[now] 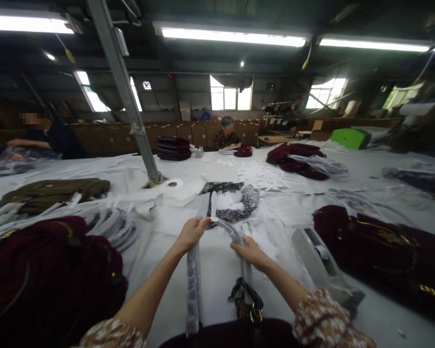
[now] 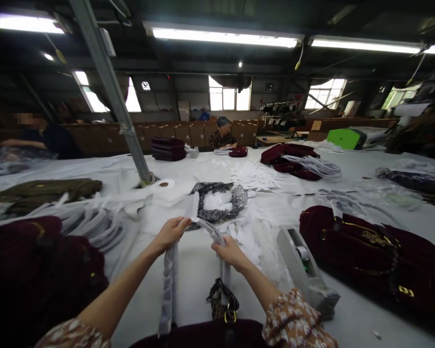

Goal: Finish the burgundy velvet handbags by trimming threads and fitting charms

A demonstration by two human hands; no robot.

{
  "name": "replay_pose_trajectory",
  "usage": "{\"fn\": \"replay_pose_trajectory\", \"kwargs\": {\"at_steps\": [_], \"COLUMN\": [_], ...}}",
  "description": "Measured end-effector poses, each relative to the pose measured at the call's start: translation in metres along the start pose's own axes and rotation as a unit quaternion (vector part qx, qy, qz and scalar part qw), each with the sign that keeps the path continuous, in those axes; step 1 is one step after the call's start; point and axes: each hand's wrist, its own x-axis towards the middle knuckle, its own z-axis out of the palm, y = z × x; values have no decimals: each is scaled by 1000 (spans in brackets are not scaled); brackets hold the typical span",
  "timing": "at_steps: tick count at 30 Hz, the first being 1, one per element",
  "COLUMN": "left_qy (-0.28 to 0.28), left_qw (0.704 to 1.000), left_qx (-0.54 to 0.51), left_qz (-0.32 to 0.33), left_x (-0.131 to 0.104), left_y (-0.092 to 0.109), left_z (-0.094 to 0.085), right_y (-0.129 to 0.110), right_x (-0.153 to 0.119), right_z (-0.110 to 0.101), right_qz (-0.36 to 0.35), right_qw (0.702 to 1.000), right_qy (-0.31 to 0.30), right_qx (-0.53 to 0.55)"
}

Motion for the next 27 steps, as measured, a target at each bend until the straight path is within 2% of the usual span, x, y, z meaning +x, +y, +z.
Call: {"fn": "replay_pose_trajectory", "kwargs": {"at_steps": [3,5,6,8,10,12,13,15,17,19,21,24,27], "left_qy": [38,50,54,66,78,77,69,47,23,13,15,-1,-14], "left_qw": [999,997,996,996,994,994,995,995,996,995,990,986,985], "left_qx": [35,51,56,65,72,75,74,69,74,100,138,167,170], "left_qz": [-17,-30,-31,-21,-3,15,25,54,54,26,0,2,-9], "left_x": [8,9,9,6,-3,-24,-40,-81,-129,-176,-212,-238,-236], "left_y": [-31,-46,-51,-53,-46,-32,-24,-15,-17,-31,-49,-67,-65], "left_z": [17,28,32,36,33,25,21,16,17,26,38,52,56], "right_y": [3,-2,-6,-14,-18,-16,-13,-5,5,17,32,55,68], "right_x": [-3,-14,-21,-37,-52,-60,-62,-64,-67,-77,-95,-131,-162], "right_z": [3,-1,-3,-4,-1,3,5,4,-4,-17,-31,-47,-56], "right_qz": [21,-20,-56,-110,-94,-41,-23,-19,-4,50,118,182,173], "right_qw": [995,985,980,968,949,936,942,974,997,991,959,928,922], "right_qy": [79,123,114,33,-66,-102,-103,-76,4,109,186,228,279], "right_qx": [-53,-118,-151,-221,-295,-335,-318,-214,-75,65,181,234,207]}}
